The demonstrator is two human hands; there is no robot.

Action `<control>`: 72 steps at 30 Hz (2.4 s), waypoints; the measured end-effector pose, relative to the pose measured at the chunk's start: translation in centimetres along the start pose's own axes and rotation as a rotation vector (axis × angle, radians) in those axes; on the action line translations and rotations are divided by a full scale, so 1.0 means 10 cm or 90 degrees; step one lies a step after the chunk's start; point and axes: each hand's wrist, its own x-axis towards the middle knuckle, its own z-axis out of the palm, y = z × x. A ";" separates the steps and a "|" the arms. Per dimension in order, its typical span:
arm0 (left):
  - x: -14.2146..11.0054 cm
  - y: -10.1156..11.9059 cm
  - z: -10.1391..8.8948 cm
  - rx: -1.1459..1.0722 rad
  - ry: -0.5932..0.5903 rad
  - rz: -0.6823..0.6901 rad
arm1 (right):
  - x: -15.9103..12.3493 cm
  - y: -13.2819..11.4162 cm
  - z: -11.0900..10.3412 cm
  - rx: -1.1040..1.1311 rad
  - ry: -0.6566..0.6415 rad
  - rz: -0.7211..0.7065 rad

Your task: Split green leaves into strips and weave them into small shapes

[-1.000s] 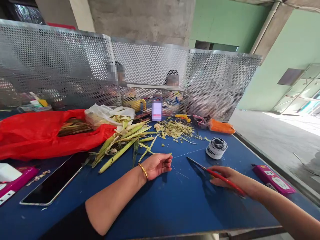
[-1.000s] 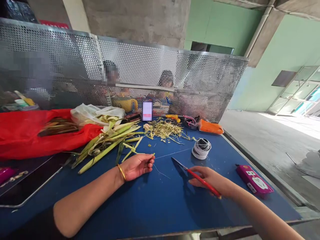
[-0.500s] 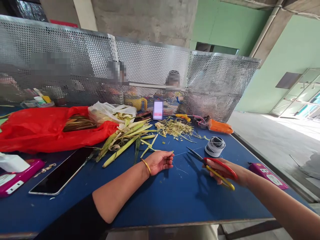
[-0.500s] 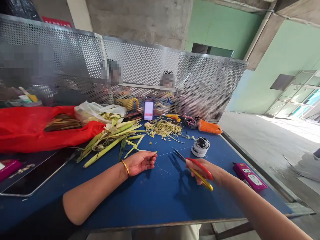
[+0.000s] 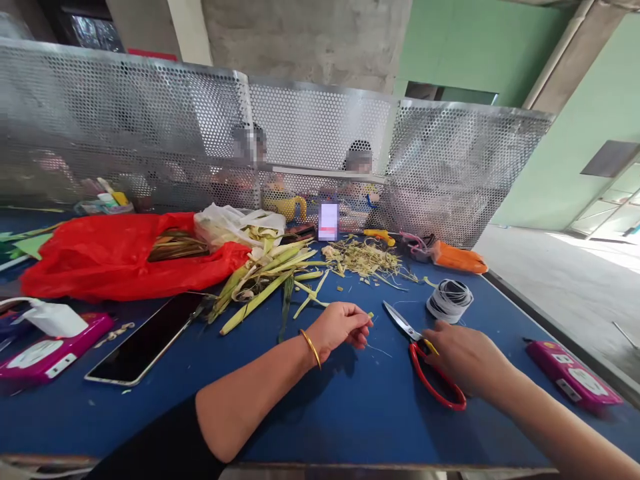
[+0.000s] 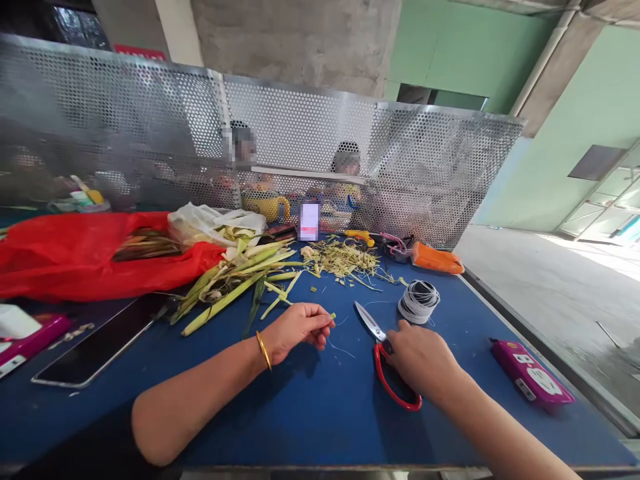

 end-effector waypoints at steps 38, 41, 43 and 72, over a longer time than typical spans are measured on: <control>-0.02 0.58 -0.82 0.851 0.375 0.035 | 0.87 -0.35 0.27 0.860 0.285 0.006; 0.08 0.44 -0.85 0.714 0.338 0.112 | 0.85 -0.36 0.27 0.825 0.291 -0.005; 0.15 0.37 -0.88 0.617 0.325 0.135 | 0.84 -0.36 0.27 0.788 0.292 -0.015; 0.01 0.31 -0.32 0.004 0.137 0.009 | 0.70 -0.41 0.04 0.949 0.199 -0.179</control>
